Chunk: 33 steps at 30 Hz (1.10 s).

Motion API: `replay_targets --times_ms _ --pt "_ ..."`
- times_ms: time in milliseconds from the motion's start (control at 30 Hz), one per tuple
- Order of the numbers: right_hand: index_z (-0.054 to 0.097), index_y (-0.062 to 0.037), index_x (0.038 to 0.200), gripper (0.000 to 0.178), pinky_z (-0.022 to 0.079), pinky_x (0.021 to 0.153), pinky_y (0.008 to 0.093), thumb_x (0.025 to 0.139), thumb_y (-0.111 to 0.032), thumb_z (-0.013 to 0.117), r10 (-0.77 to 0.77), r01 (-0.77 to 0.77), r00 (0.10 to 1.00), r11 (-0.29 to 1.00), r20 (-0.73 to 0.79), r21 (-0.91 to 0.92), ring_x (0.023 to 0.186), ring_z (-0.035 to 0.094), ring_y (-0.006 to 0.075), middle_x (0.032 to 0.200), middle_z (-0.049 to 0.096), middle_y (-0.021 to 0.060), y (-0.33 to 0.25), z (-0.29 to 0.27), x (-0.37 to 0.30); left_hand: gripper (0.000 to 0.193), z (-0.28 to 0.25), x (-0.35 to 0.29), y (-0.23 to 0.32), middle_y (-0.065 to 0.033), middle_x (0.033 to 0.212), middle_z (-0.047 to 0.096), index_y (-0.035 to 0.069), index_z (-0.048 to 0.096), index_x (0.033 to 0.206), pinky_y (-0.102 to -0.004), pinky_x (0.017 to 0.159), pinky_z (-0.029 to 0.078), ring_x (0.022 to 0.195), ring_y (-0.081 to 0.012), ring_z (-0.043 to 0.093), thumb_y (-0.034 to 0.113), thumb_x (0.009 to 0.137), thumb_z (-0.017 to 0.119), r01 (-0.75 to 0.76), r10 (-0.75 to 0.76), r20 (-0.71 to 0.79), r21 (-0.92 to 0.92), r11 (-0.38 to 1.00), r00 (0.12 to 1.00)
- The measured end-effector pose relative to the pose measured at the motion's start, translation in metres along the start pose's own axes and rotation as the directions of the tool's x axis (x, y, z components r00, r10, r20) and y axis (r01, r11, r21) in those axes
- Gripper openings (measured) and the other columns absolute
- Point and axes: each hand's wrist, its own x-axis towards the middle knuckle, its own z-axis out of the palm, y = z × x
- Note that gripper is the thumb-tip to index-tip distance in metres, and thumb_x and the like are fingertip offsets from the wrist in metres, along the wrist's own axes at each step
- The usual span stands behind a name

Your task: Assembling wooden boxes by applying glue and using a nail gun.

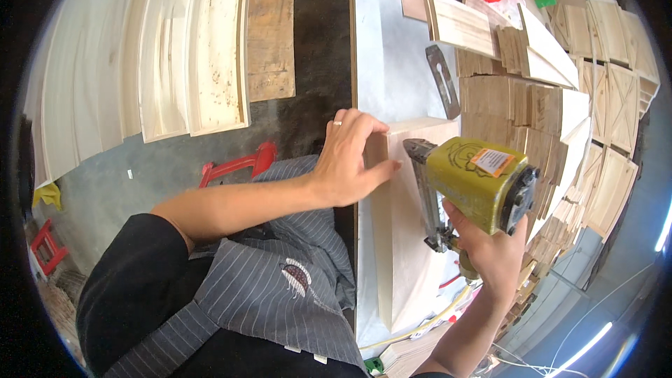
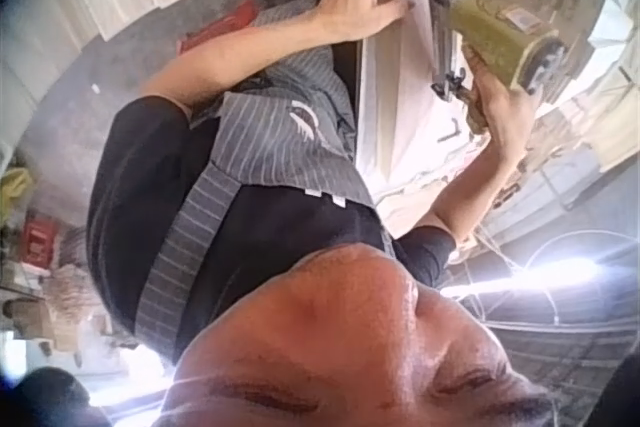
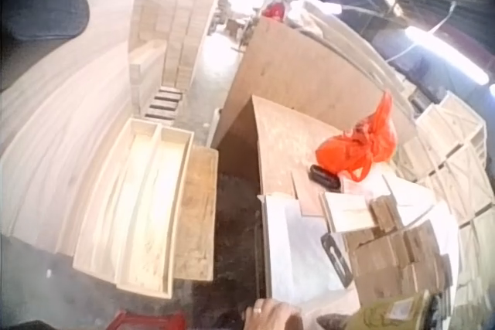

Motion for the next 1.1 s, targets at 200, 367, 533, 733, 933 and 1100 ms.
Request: replay_targets --times_ms 200,367,533,733,933,1100 --pt "0.071 0.0019 0.111 0.038 0.052 0.061 0.0274 0.078 -0.011 0.087 -0.025 0.025 1.0 0.998 0.004 -0.06 0.067 0.063 0.0112 0.091 0.075 0.008 0.006 -0.007 0.009 0.038 -0.007 0.016 0.003 -0.009 0.102 0.056 0.006 0.06 0.105 -0.042 0.086 0.034 0.101 -0.0282 0.05 0.016 0.075 0.08 -0.132 0.131 0.017 0.01 0.991 0.991" --pt "0.072 -0.0005 0.102 0.025 0.04 0.048 0.0253 0.082 -0.012 0.082 0.024 -0.024 0.999 1.0 0.022 0.009 0.053 0.053 0.0078 0.075 0.066 0.0013 0.011 -0.003 0.018 0.036 0.003 0.01 -0.002 -0.009 0.101 0.058 0.006 0.06 0.101 -0.0388 0.085 0.036 0.099 -0.0279 0.052 0.009 0.073 0.082 -0.071 0.071 -0.008 -0.111 0.991 0.997" --pt "0.07 0.0021 0.113 0.04 0.055 0.074 0.0329 0.077 -0.007 0.086 0.155 -0.155 0.987 0.988 0.028 -0.011 0.084 0.068 0.017 0.098 0.075 0.0096 -0.007 -0.007 0.017 0.046 0.006 0.006 -0.002 -0.0093 0.102 0.055 0.006 0.057 0.108 -0.0397 0.088 0.036 0.099 -0.0279 0.05 0.011 0.072 0.085 -0.089 0.078 -0.107 -0.098 0.991 0.991" --pt "0.07 0.0002 0.114 0.04 0.052 0.059 0.0287 0.079 -0.012 0.086 0.034 -0.03 0.999 0.981 0.021 -0.193 0.066 0.064 0.0121 0.093 0.074 0.0082 -0.034 -0.015 0.029 0.069 0.011 -0.009 0.003 -0.0131 0.115 0.048 0.007 0.047 0.122 -0.0467 0.096 0.032 0.109 -0.0319 0.045 0.019 0.068 0.089 -0.018 0.017 -0.066 -0.015 1.0 0.998" --pt "0.071 -0.0021 0.111 0.038 0.045 0.046 0.0253 0.079 -0.016 0.086 -0.003 0.06 0.973 0.969 0.232 -0.241 0.051 0.056 0.0082 0.076 0.069 0.003 -0.084 -0.007 0.058 0.08 0.015 -0.016 0.002 -0.0153 0.118 0.045 0.005 0.041 0.127 -0.0488 0.097 0.031 0.113 -0.0342 0.042 0.022 0.067 0.091 0.065 -0.064 -0.163 0.001 0.998 0.985" --pt "0.07 -0.0018 0.107 0.032 0.044 0.045 0.0259 0.08 -0.012 0.083 0.047 0.021 0.966 0.967 0.255 -0.255 0.05 0.055 0.0087 0.074 0.066 0.002 -0.108 -0.007 0.072 0.081 0.016 -0.016 0.008 -0.0155 0.118 0.046 0.005 0.039 0.128 -0.0493 0.097 0.031 0.114 -0.0343 0.042 0.022 0.067 0.09 0.073 -0.081 -0.139 -0.06 0.995 0.987"
